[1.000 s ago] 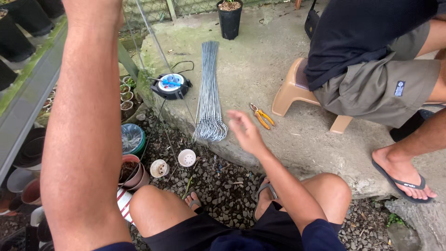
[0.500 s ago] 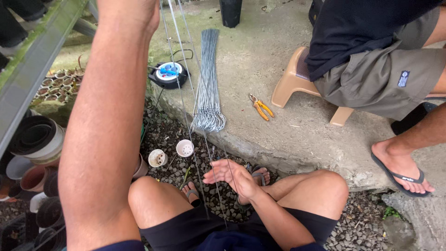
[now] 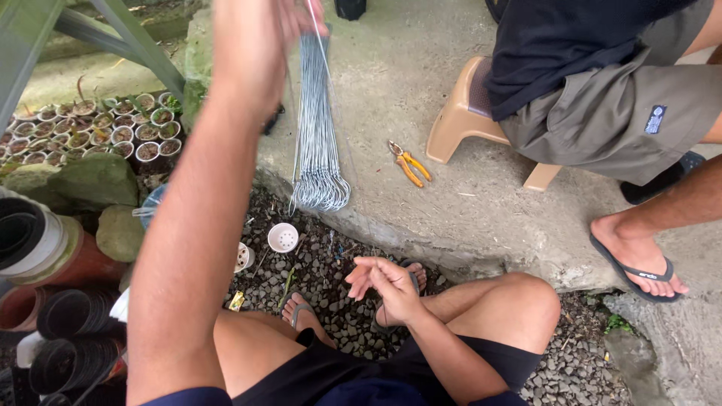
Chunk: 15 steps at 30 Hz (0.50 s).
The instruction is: The person sits on a small stool and uses pliers to bend two metal wires into a looped hanger shape. They then insert the wires into a small plastic cup and bend the wire ends to secure the cup in place.
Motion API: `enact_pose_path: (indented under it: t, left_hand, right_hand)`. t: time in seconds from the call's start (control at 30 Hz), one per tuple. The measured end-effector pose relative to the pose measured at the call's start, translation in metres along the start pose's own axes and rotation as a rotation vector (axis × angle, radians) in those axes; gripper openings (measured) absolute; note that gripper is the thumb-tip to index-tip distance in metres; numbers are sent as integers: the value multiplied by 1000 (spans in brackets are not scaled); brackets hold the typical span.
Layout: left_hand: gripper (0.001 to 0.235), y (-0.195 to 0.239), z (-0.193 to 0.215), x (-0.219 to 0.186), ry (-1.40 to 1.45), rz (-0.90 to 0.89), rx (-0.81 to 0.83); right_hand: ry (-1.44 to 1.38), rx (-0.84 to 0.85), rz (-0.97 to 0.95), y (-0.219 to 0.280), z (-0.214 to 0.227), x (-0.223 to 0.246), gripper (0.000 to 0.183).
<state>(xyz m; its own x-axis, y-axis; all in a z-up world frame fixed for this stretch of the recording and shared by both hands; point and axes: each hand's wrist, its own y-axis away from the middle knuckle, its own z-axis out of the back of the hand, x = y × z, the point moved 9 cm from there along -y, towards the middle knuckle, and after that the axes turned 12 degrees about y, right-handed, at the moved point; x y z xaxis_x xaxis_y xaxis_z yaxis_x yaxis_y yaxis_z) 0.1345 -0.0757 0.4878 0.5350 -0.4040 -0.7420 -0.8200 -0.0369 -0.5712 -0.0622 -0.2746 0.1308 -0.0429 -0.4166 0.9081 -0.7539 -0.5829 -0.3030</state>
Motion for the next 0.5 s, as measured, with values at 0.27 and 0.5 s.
enact_pose_path:
  t: [0.27, 0.5]
  left_hand:
    - [97, 119, -57, 66, 154, 303, 345]
    - [88, 223, -1, 183, 149, 478, 145]
  right_hand:
    - [17, -77, 49, -13, 29, 23, 36]
    - [-43, -294, -212, -22, 57, -13, 39]
